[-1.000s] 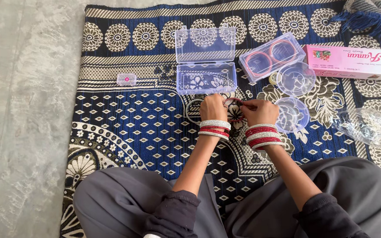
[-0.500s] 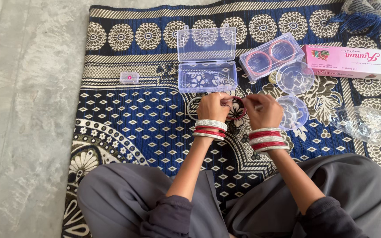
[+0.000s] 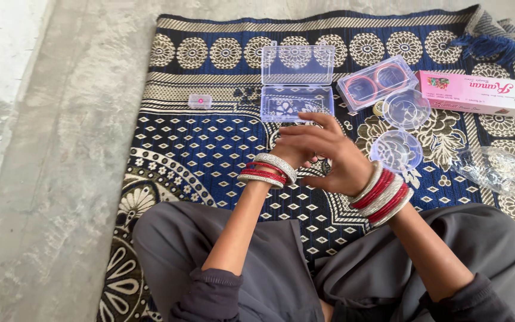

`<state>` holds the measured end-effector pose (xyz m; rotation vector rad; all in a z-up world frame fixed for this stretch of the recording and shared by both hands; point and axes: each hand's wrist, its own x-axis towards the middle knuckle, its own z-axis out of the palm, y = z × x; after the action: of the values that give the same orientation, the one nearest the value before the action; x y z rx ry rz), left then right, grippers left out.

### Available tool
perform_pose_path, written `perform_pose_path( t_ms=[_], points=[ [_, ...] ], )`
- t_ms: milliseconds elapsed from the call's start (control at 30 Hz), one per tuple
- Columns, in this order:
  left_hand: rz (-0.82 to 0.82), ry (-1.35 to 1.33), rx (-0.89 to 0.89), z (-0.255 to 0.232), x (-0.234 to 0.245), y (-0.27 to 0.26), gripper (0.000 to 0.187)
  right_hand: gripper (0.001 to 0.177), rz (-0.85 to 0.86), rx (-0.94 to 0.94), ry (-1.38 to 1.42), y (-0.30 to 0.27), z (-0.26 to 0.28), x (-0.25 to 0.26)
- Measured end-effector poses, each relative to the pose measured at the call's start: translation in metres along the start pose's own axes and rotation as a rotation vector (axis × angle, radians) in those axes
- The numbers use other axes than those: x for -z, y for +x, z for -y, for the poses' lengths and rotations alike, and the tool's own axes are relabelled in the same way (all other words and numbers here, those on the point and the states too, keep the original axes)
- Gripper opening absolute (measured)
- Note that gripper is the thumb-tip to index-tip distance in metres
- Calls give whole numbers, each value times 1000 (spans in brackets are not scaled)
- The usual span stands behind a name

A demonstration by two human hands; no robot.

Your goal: The person sits on a rug and removes red and silver bangles from their wrists, then places them into small plastic containers and a larger plastic case. The person handles the bangles one by one and arranges them in the containers.

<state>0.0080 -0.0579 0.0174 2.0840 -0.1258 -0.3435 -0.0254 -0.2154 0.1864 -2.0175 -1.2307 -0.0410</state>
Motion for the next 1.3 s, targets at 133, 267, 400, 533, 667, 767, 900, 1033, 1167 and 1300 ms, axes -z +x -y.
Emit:
perform_pose_path(
  t_ms=[133,267,400,533,667,767,900,1033,1167,1300],
  points=[
    [-65,681,-333,40,7,-11,25,100,64,46,-84,13,20,-15],
    [-53,898,-458,59,7,-12,26,101,61,63,-69,17,27,-30],
    [-29,1020,-511,65,5,-7,27,98,71,59,-134,20,29,-39],
    [13,1095,-541,67,-4,4,28,97,83,86,-165,22,27,-39],
    [38,1134,-571,66,-15,16,30,97,96,65,-183,23,26,-33],
    [118,1151,-538,63,-18,23,31,94,93,47,-196,22,25,-28],
    [201,971,-479,57,-16,22,32,92,60,46,-253,19,19,-23],
    [75,546,-583,45,-4,17,38,89,-13,58,-287,13,8,-16],
    [127,450,-511,28,2,14,31,92,-37,9,-384,8,-1,-15],
    [179,603,-659,24,7,12,27,93,-70,26,-454,3,-5,-18]
  ],
)
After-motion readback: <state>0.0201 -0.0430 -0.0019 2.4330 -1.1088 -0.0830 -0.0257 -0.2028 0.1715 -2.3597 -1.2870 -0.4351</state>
